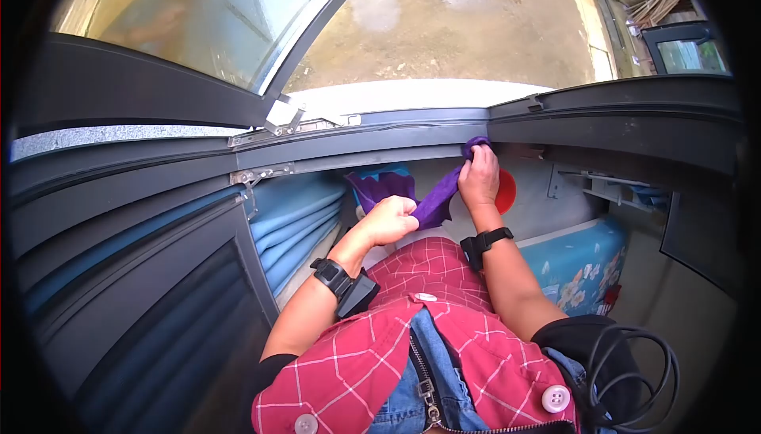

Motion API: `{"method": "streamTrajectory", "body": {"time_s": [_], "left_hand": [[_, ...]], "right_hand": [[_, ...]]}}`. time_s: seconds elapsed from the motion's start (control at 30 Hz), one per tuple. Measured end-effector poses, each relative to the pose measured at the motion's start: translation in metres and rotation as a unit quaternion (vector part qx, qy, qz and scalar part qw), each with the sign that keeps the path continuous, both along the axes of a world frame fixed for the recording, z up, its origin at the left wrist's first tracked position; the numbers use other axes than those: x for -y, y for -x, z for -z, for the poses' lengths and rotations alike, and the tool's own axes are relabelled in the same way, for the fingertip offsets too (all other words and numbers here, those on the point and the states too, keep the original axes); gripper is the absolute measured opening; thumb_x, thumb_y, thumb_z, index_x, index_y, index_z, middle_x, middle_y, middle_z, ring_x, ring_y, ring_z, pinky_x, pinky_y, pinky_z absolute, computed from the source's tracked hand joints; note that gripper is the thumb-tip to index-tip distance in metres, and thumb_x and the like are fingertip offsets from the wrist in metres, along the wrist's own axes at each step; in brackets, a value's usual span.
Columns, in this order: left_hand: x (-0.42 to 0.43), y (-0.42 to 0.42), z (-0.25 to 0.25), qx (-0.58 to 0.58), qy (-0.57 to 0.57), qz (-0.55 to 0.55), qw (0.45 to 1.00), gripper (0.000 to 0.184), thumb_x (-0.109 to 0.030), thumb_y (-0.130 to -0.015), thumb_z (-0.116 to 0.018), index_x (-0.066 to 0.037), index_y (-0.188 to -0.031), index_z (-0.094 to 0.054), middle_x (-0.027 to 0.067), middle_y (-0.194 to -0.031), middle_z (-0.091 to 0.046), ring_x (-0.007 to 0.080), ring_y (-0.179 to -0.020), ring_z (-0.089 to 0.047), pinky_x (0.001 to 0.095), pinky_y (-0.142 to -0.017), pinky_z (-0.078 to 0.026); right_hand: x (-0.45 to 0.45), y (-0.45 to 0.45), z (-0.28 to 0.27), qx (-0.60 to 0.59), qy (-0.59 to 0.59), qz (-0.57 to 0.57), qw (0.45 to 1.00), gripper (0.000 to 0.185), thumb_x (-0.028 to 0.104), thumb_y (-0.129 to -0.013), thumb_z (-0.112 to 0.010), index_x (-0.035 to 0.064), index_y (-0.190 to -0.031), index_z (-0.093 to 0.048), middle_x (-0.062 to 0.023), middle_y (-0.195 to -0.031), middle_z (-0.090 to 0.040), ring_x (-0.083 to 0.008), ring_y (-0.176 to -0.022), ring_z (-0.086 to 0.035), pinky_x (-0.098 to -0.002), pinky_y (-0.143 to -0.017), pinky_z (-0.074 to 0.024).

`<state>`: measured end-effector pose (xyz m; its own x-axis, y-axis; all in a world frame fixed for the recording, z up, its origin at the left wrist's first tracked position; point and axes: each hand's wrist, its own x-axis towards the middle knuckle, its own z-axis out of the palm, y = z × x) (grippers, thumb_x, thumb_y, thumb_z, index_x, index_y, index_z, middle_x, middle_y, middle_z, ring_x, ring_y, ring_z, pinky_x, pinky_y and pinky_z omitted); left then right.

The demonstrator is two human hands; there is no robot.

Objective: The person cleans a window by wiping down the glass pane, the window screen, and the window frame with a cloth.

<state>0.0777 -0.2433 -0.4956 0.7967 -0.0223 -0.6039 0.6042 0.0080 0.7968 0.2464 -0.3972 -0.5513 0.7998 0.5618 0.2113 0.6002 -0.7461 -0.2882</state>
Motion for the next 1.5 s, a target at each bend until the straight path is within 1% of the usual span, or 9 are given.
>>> {"method": "streamTrajectory", "body": {"time_s": [0.1, 0.3, 0.53, 0.57, 0.83, 1.1, 1.17, 1.43, 1.5], "left_hand": [[-0.006, 0.017, 0.006, -0.020, 0.038, -0.056, 0.998, 0.011, -0.009, -0.073, -0.056, -0.005, -0.062, -0.053, -0.0052, -0.055, -0.043, 0.0054, -0.049, -0.036, 0.0269, -0.044, -0.029], [-0.011, 0.029, -0.001, 0.051, -0.013, -0.067, 0.996, 0.014, -0.008, -0.072, -0.057, -0.005, -0.061, -0.047, -0.0052, -0.055, -0.041, 0.0050, -0.050, -0.035, 0.0275, -0.042, -0.028], [-0.064, 0.125, -0.032, -0.042, -0.004, -0.250, 0.967, 0.018, -0.002, -0.074, -0.056, -0.009, -0.062, -0.044, -0.0078, -0.062, -0.039, 0.0031, -0.056, -0.034, 0.0240, -0.048, -0.029], [-0.070, 0.136, -0.046, -0.060, 0.010, -0.292, 0.954, 0.018, -0.002, -0.074, -0.056, -0.009, -0.062, -0.044, -0.0082, -0.063, -0.039, 0.0028, -0.057, -0.034, 0.0236, -0.048, -0.030], [-0.050, 0.163, -0.007, -0.018, -0.120, -0.298, 0.947, 0.023, -0.004, -0.070, -0.057, -0.003, -0.058, -0.037, -0.0006, -0.055, -0.035, 0.0082, -0.053, -0.034, 0.0312, -0.046, -0.030], [-0.028, 0.098, 0.001, 0.014, -0.098, -0.234, 0.967, 0.016, -0.008, -0.070, -0.057, -0.001, -0.060, -0.047, 0.0001, -0.054, -0.041, 0.0076, -0.053, -0.039, 0.0302, -0.046, -0.032], [-0.021, 0.078, -0.006, 0.011, -0.088, -0.188, 0.978, 0.018, -0.016, -0.067, -0.059, 0.001, -0.065, -0.053, 0.0185, -0.060, -0.052, 0.0268, -0.055, -0.052, 0.0409, -0.052, -0.039], [0.005, 0.028, 0.007, 0.037, -0.014, -0.097, 0.994, 0.016, -0.013, -0.071, -0.058, 0.001, -0.064, -0.053, 0.0054, -0.056, -0.051, 0.0135, -0.055, -0.046, 0.0340, -0.049, -0.037], [0.011, 0.013, 0.004, 0.032, -0.009, -0.069, 0.997, 0.015, -0.013, -0.072, -0.059, 0.001, -0.068, -0.058, 0.0043, -0.057, -0.054, 0.0126, -0.055, -0.049, 0.0324, -0.050, -0.038]], "right_hand": [[-0.012, 0.009, -0.009, -0.041, 0.091, 0.018, 0.995, 0.032, 0.008, -0.071, -0.061, 0.0014, -0.102, -0.055, -0.0143, -0.101, -0.054, -0.0327, -0.099, -0.052, -0.0415, -0.087, -0.0430], [-0.067, 0.061, -0.011, -0.026, -0.036, -0.167, 0.985, 0.032, 0.003, -0.062, -0.059, 0.0046, -0.094, -0.060, -0.0116, -0.093, -0.056, -0.0302, -0.089, -0.056, -0.0396, -0.078, -0.0461], [-0.191, 0.172, 0.007, -0.093, -0.078, -0.371, 0.921, 0.040, 0.012, -0.072, -0.053, 0.0024, -0.111, -0.056, -0.0124, -0.097, -0.053, -0.0274, -0.093, -0.052, -0.0350, -0.083, -0.0445], [-0.206, 0.187, 0.008, -0.014, -0.029, -0.373, 0.927, 0.041, 0.013, -0.075, -0.052, 0.0004, -0.113, -0.055, -0.0130, -0.098, -0.052, -0.0270, -0.095, -0.050, -0.0332, -0.082, -0.0437], [-0.201, 0.159, -0.007, -0.017, 0.013, -0.433, 0.901, 0.040, 0.014, -0.077, -0.052, 0.0033, -0.115, -0.053, -0.0088, -0.094, -0.052, -0.0239, -0.091, -0.050, -0.0329, -0.079, -0.0427], [-0.120, 0.074, -0.014, -0.004, 0.100, -0.427, 0.898, 0.034, 0.008, -0.074, -0.054, 0.0074, -0.108, -0.055, -0.0096, -0.093, -0.053, -0.0259, -0.090, -0.052, -0.0332, -0.080, -0.0433], [-0.111, 0.065, -0.012, 0.007, 0.146, -0.402, 0.904, 0.033, 0.009, -0.076, -0.053, 0.0075, -0.108, -0.055, -0.0094, -0.092, -0.053, -0.0254, -0.090, -0.052, -0.0333, -0.079, -0.0439], [-0.016, -0.017, -0.023, 0.014, 0.364, -0.161, 0.917, 0.021, 0.004, -0.078, -0.056, 0.0052, -0.099, -0.058, -0.0127, -0.093, -0.060, -0.0283, -0.089, -0.061, -0.0352, -0.073, -0.0529], [-0.003, -0.027, -0.053, -0.122, 0.476, -0.099, 0.865, 0.015, 0.005, -0.075, -0.058, 0.0031, -0.087, -0.065, -0.0170, -0.091, -0.066, -0.0307, -0.089, -0.065, -0.0378, -0.074, -0.0543]]}}
